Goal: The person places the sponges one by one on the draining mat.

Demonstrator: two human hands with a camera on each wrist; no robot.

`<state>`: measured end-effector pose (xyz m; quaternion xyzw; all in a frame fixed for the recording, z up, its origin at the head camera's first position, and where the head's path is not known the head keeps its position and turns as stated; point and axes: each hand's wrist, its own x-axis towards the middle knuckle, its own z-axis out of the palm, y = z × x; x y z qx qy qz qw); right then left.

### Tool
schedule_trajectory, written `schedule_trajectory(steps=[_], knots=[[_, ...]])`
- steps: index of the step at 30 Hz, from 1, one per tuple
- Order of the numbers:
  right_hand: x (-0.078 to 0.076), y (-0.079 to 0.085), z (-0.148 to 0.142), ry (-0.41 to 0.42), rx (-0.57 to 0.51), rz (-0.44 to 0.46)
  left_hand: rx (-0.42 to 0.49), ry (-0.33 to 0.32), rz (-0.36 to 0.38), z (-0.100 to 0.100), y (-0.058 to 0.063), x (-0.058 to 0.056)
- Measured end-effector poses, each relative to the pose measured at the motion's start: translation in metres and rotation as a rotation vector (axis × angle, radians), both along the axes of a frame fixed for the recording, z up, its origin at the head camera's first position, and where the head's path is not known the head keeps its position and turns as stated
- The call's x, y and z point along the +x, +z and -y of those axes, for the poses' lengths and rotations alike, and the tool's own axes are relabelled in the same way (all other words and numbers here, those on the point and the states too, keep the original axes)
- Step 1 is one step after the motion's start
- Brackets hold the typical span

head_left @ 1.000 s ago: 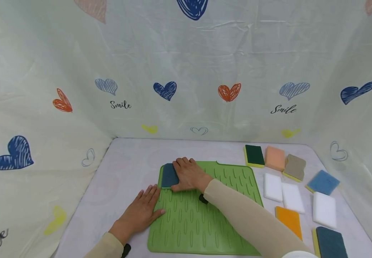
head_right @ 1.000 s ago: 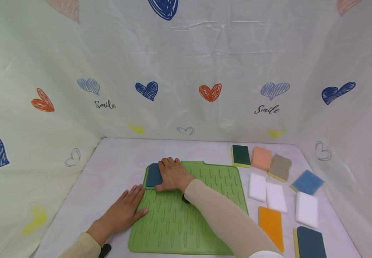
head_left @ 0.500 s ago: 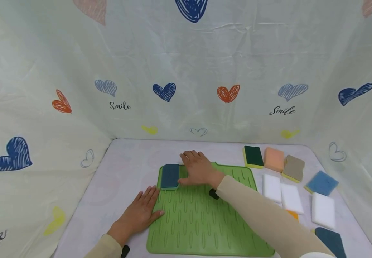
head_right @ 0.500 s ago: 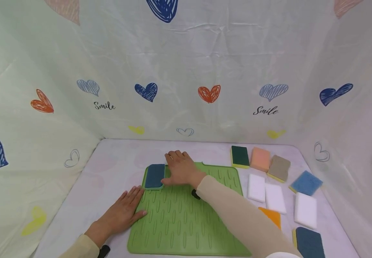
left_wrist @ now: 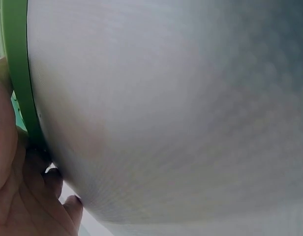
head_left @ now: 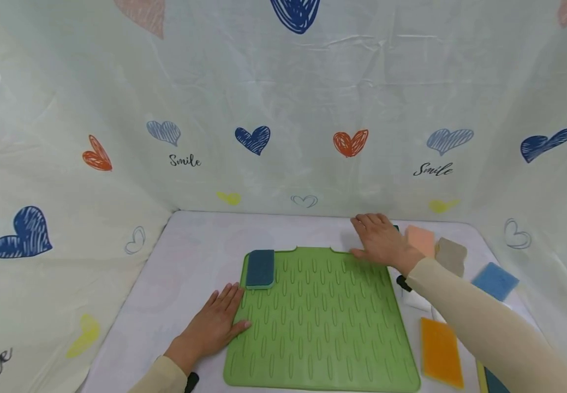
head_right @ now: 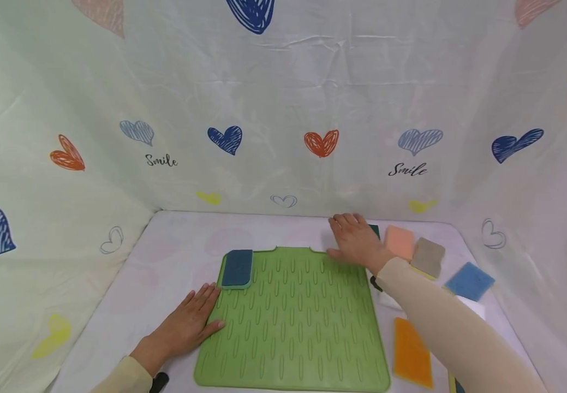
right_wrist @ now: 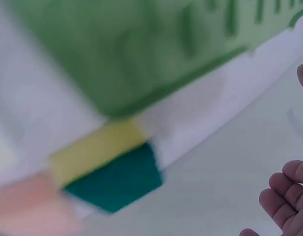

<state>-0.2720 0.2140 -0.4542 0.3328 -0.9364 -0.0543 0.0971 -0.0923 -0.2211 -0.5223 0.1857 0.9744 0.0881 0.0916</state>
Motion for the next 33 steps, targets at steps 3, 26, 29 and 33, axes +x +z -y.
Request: schedule_trajectory(steps=[3, 26, 29, 33], knots=[[-0.006, 0.008, -0.035, -0.055, 0.016, -0.006, -0.013, -0.002, -0.006, -0.001, -0.001, -0.001], [-0.014, -0.017, -0.099, -0.267, 0.009, 0.152, -0.003, -0.003, -0.009, -0.001, -0.002, -0.002], [-0.015, -0.015, -0.098, -0.279, -0.006, 0.186, 0.011, 0.0, -0.006, -0.001, -0.001, -0.002], [-0.014, -0.012, -0.098, -0.291, -0.037, 0.168, 0.0, 0.006, -0.003, -0.002, -0.001, -0.002]])
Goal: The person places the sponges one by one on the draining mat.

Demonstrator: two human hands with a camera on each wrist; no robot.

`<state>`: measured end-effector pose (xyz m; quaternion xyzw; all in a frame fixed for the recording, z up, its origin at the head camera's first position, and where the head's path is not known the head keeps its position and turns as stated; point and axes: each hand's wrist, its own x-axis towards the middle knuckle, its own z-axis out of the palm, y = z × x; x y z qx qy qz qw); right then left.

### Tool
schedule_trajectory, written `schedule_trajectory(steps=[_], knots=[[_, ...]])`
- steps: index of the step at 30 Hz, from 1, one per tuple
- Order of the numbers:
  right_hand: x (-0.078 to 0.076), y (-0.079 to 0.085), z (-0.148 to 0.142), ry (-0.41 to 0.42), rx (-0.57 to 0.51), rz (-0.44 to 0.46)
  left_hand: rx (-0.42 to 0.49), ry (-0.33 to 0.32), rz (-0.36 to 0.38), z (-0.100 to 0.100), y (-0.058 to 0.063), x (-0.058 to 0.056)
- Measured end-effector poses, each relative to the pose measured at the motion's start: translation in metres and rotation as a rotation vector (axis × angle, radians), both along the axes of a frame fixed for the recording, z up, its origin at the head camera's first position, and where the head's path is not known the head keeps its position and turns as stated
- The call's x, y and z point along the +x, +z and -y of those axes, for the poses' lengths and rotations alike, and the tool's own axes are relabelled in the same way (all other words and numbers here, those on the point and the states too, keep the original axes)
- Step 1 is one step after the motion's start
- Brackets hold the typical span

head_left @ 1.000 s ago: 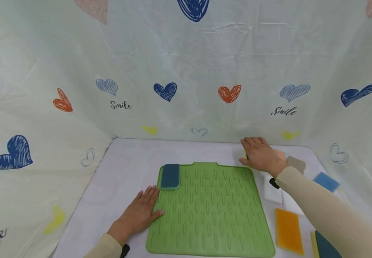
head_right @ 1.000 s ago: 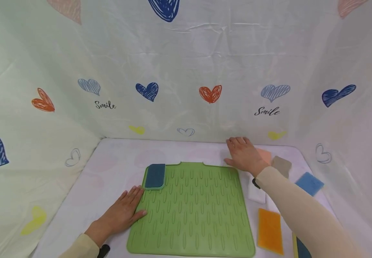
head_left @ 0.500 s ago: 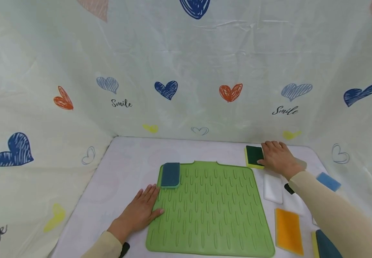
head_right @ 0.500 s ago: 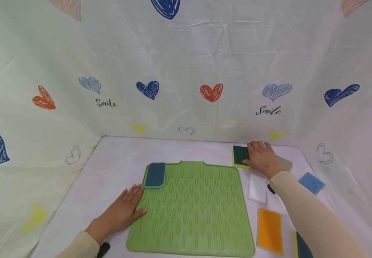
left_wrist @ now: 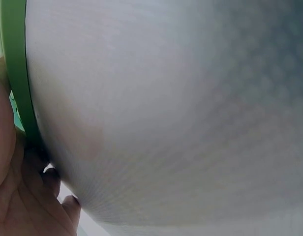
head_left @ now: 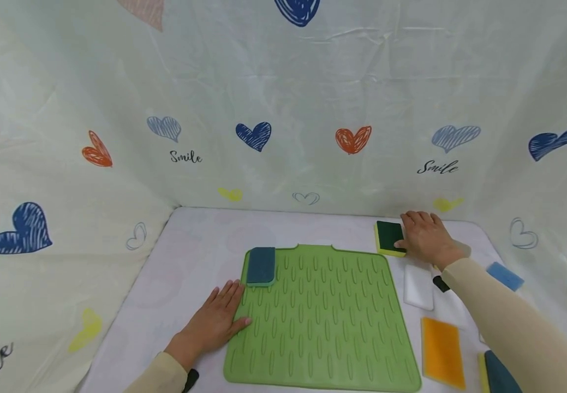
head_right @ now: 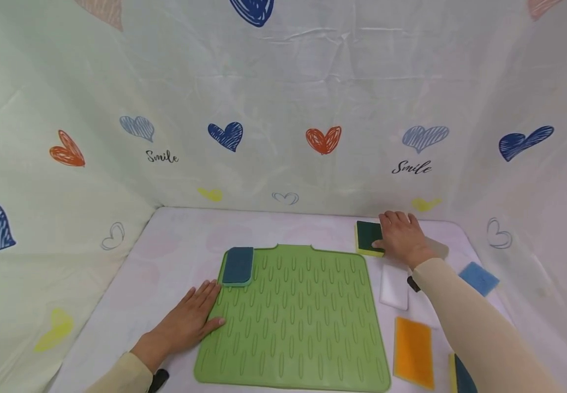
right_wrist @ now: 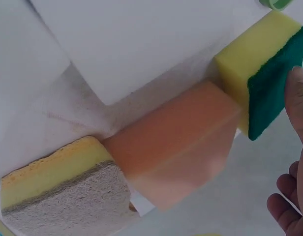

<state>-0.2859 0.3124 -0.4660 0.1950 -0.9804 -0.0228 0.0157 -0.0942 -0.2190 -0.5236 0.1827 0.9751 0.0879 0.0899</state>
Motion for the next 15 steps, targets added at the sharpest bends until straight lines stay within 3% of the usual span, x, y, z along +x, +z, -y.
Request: schedule_trajectory(steps=[5, 10, 15], knots=[[-0.0007, -0.0036, -0.0025, -0.018, 0.001, -0.039, -0.003, 0.0, -0.006, -0.0003, -0.0017, -0.0005], [-0.003, -0.0067, -0.0035, -0.04, -0.039, -0.006, 0.001, -0.011, -0.015, -0.0005, -0.0016, -0.0004], [-0.0041, -0.0061, -0.0042, 0.002, -0.043, 0.048, -0.009, -0.008, -0.014, -0.0005, -0.0011, -0.0002]])
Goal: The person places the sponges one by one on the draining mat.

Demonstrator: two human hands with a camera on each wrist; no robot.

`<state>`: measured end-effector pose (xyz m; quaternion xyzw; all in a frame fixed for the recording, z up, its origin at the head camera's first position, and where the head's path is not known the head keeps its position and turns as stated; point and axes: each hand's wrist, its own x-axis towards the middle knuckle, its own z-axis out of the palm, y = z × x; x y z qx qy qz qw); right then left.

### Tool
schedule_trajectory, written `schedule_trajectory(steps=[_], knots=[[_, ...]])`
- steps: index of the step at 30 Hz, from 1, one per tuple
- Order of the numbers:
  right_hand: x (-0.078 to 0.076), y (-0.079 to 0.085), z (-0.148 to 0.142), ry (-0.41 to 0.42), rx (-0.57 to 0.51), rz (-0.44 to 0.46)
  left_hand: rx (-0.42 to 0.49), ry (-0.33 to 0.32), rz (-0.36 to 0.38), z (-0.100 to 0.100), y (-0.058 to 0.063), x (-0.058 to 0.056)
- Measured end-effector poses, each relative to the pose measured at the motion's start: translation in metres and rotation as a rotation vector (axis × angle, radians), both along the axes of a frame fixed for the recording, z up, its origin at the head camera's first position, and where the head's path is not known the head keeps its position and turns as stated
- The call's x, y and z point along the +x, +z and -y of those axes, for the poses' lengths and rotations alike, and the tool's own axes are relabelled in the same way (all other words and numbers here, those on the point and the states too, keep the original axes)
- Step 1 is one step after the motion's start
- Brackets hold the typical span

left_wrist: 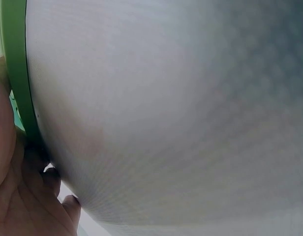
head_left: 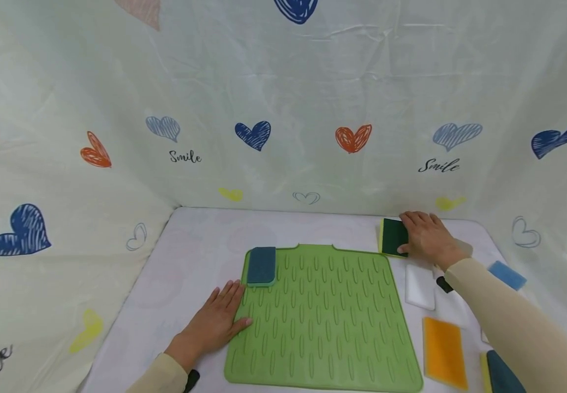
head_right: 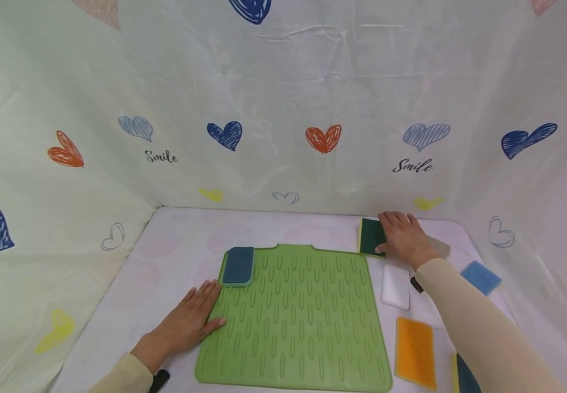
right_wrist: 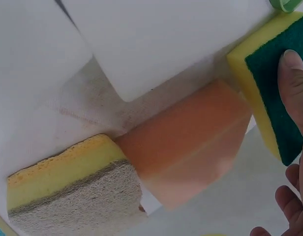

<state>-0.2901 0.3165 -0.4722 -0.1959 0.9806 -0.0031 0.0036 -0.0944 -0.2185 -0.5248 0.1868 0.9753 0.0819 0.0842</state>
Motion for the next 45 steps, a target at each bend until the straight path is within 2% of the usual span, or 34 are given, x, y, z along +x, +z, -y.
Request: schedule_trajectory(steps=[7, 11, 18, 24, 32, 39, 45], knots=[[0.005, 0.0, 0.0, 0.032, 0.029, 0.02, 0.015, 0.002, 0.008, 0.0, 0.001, 0.001], [0.009, -0.006, -0.001, 0.035, 0.017, 0.004, 0.009, 0.003, 0.006, 0.001, 0.0, 0.002], [0.013, -0.019, -0.003, 0.082, 0.012, -0.173, 0.018, 0.006, 0.008, 0.0, 0.002, 0.001], [0.014, -0.011, 0.001, 0.102, -0.016, -0.279, -0.01, 0.003, 0.003, -0.001, 0.002, 0.0], [0.022, 0.0, 0.013, 0.144, 0.033, -0.307, 0.001, 0.006, 0.012, 0.0, 0.0, -0.001], [0.024, 0.0, 0.023, 0.17, 0.039, -0.356, 0.005, 0.008, 0.016, 0.001, -0.002, -0.001], [0.027, 0.0, 0.034, 0.209, 0.056, -0.375, 0.012, 0.007, 0.015, 0.0, 0.002, 0.0]])
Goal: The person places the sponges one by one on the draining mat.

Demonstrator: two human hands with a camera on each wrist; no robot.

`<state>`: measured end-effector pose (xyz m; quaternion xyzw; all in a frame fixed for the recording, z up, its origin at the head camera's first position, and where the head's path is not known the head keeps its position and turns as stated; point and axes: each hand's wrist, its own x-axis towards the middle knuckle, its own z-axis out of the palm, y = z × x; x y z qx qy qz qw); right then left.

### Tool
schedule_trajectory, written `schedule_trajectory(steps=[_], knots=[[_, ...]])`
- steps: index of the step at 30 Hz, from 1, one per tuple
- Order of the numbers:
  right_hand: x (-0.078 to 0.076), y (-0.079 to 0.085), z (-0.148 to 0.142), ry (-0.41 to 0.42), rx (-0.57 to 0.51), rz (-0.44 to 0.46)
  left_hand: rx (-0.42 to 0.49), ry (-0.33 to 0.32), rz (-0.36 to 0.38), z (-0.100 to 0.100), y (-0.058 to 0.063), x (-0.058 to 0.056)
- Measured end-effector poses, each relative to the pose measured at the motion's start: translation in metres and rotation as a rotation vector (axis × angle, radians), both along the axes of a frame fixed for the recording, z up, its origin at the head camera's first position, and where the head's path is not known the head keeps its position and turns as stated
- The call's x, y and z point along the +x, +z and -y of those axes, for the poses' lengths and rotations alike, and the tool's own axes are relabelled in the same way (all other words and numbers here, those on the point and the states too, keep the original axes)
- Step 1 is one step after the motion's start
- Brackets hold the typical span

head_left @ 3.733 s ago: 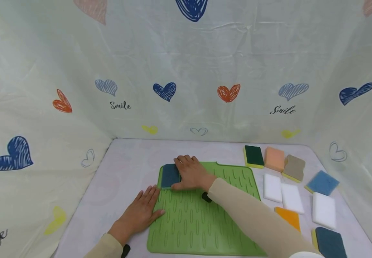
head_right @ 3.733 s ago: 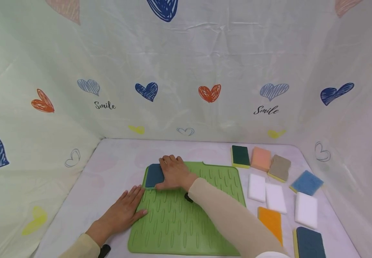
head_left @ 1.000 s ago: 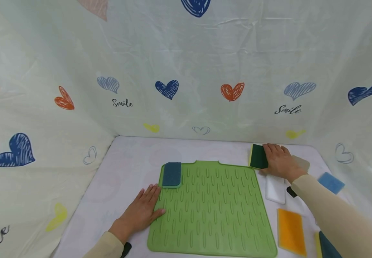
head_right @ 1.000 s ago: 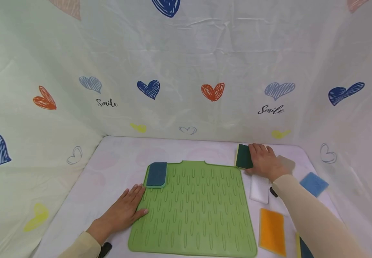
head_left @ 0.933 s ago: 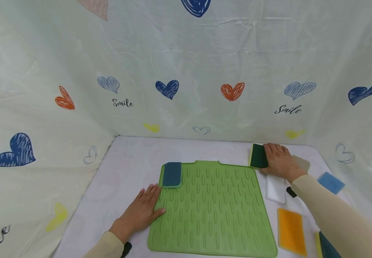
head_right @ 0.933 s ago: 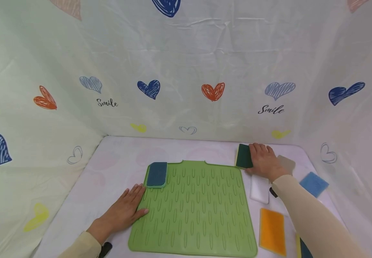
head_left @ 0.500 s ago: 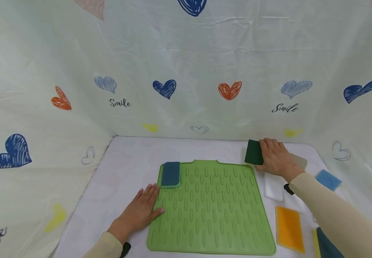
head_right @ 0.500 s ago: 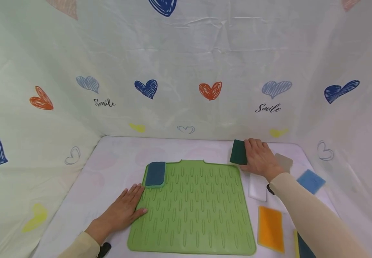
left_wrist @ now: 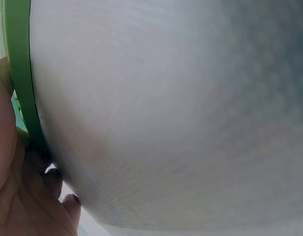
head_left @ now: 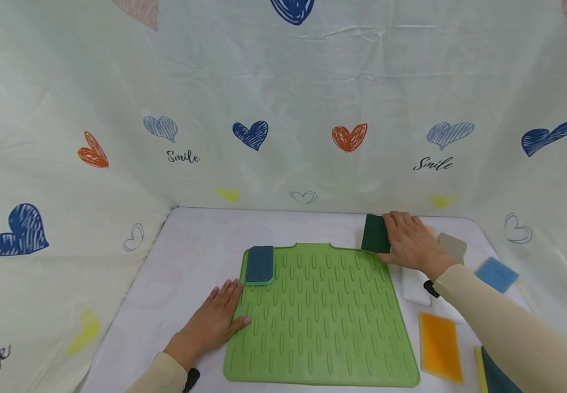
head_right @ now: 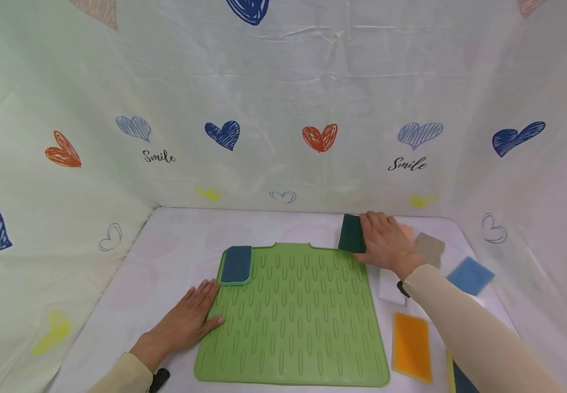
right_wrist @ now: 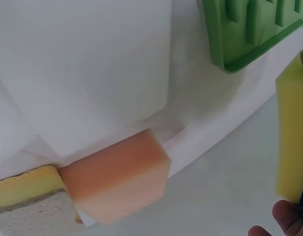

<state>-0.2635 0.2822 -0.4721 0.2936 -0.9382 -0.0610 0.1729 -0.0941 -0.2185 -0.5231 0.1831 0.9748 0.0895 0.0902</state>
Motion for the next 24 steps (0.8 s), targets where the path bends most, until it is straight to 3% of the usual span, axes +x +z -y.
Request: schedule_trajectory(steps=[8, 24], knots=[[0.006, 0.002, 0.019, 0.056, -0.006, -0.019, 0.004, -0.006, -0.002, 0.0, 0.003, 0.001], [0.016, -0.001, 0.063, 0.088, 0.045, 0.016, 0.005, -0.005, 0.001, 0.0, 0.003, 0.002]])
